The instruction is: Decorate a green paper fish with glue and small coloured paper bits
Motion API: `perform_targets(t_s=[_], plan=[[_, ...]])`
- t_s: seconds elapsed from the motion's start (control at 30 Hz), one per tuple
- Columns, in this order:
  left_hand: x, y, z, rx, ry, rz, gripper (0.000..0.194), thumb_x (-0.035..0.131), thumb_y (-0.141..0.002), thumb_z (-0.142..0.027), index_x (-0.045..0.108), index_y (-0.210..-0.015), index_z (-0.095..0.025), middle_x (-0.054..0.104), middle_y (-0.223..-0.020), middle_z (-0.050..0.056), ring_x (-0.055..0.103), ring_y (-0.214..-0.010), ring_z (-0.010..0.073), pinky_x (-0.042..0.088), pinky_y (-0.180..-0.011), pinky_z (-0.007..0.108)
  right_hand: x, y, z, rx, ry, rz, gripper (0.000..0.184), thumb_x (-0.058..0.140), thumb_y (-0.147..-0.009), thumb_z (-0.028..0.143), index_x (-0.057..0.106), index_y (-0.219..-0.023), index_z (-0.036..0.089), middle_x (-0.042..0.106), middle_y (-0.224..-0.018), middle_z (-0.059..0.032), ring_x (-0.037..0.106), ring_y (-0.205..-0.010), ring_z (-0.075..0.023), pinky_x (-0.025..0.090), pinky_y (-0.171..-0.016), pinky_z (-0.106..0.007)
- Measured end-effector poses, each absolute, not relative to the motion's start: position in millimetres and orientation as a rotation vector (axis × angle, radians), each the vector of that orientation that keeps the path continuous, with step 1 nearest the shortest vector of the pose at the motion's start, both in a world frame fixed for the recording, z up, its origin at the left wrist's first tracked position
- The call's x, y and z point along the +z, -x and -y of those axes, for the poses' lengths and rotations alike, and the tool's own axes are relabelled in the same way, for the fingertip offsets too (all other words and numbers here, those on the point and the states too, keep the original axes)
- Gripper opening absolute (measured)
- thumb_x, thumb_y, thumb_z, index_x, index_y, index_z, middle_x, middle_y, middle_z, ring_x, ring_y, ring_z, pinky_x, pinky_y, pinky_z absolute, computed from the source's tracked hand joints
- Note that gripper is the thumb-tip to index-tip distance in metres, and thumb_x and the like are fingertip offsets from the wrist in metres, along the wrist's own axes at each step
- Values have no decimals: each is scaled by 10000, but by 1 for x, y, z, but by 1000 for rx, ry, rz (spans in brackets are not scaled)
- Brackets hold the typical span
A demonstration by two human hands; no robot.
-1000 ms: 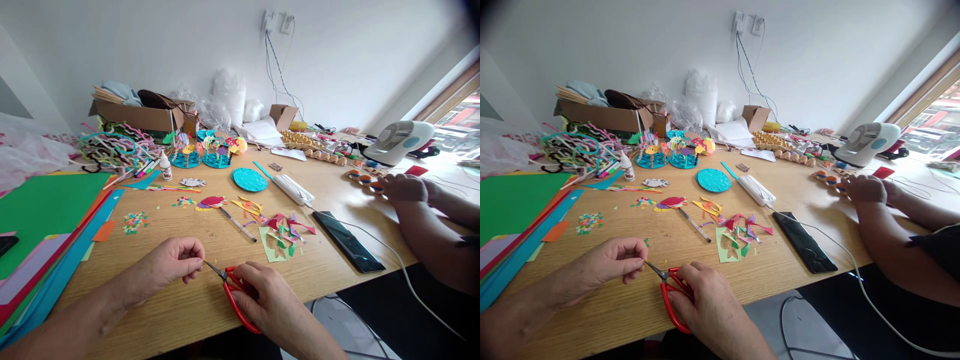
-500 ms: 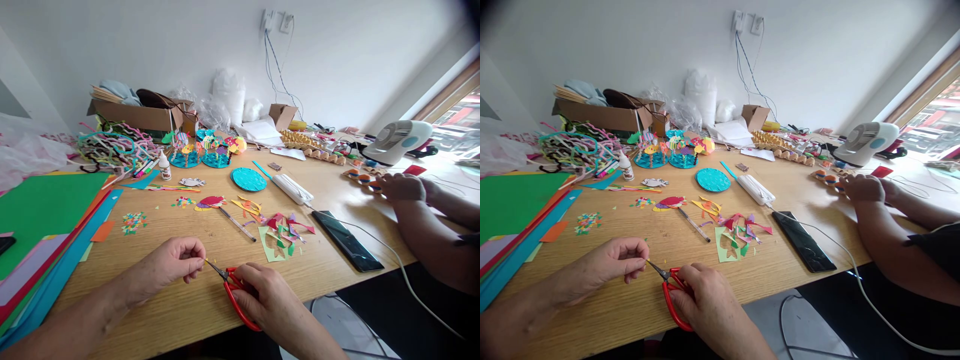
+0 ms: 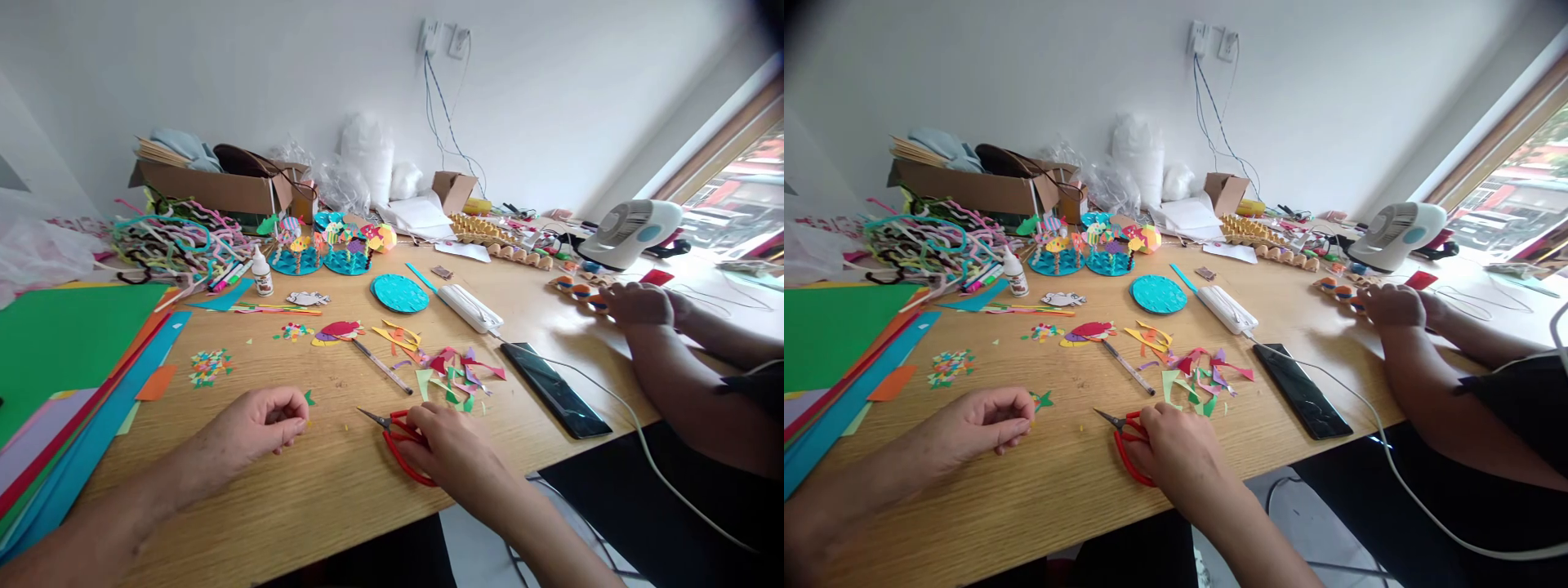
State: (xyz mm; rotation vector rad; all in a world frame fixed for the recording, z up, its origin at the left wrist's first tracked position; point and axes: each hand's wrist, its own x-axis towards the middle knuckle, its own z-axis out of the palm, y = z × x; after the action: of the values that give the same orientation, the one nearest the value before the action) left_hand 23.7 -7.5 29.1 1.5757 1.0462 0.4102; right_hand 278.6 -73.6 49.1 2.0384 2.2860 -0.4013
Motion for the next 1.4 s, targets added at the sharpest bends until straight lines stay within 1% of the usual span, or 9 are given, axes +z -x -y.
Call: perform_targets(t_s=[0.17,0.3,0.4,0.47,0.53,0.6,0.7,0.87,1.4], plan=[[29,-24,7,422,-1692,-1076,201,565,-696,-408,536,-658,-213,454,-588,-40,429,-549,137,355,-525,239,51,-283,63,-395,-1990,-2181,153,583,-852,258,700,-904,172,680,-914,-105,636,-771,-220,374,-589,-272],[36,-24,10,555,-1915,-1092,171,526,-751,-367,569,-668,-224,560,-636,-2,537,-608,178,418,-564,260,63,-279,67,-526,-2107,-2396,141,560,-871,211,688,-828,168,659,-929,-92,615,-839,-203,422,-682,-286],[37,-18,18,761,-2263,-959,163,487,-842,-284,636,-787,-245,663,-795,34,622,-767,212,470,-714,283,68,-262,73,-1150,-2188,-2560,126,560,-828,149,628,-725,176,625,-732,-14,596,-737,-143,418,-649,-244],[36,-12,24,847,-2467,-832,233,442,-891,-201,663,-918,-272,689,-922,34,629,-884,210,459,-827,284,64,-246,74,-1954,-2145,-2308,110,540,-821,182,581,-719,172,560,-618,29,568,-581,-95,386,-521,-194],[35,-5,28,897,-2622,-735,305,410,-914,-138,644,-1030,-296,686,-1010,21,617,-955,195,435,-900,278,57,-230,72,-2566,-1948,-1933,111,573,-796,264,567,-748,164,578,-644,32,543,-498,-65,301,-411,-161],[35,0,30,929,-2755,-651,320,389,-943,-127,609,-1093,-304,676,-1036,15,611,-967,177,428,-927,266,49,-217,69,-2926,-1760,-1648,205,650,-730,334,559,-719,150,589,-657,26,549,-464,-51,241,-355,-149],[38,2,27,970,-2938,-534,297,342,-988,-138,592,-1090,-261,663,-995,15,610,-934,146,437,-935,241,41,-207,63,-3239,-1512,-1332,319,725,-662,411,592,-723,128,591,-618,22,573,-441,-57,188,-316,-148],[43,0,24,984,-3109,-431,310,285,-1015,-133,587,-988,-199,652,-925,11,599,-901,124,447,-902,204,40,-203,58,-3359,-1333,-1133,330,788,-609,380,590,-686,126,609,-582,14,602,-430,-79,185,-289,-150],[56,-4,25,1017,-3201,-340,341,282,-1009,-96,608,-939,-169,684,-808,13,627,-768,125,464,-816,214,35,-197,53,-3302,-1445,-1099,236,753,-578,273,578,-659,137,589,-540,38,589,-410,-71,209,-279,-138]])
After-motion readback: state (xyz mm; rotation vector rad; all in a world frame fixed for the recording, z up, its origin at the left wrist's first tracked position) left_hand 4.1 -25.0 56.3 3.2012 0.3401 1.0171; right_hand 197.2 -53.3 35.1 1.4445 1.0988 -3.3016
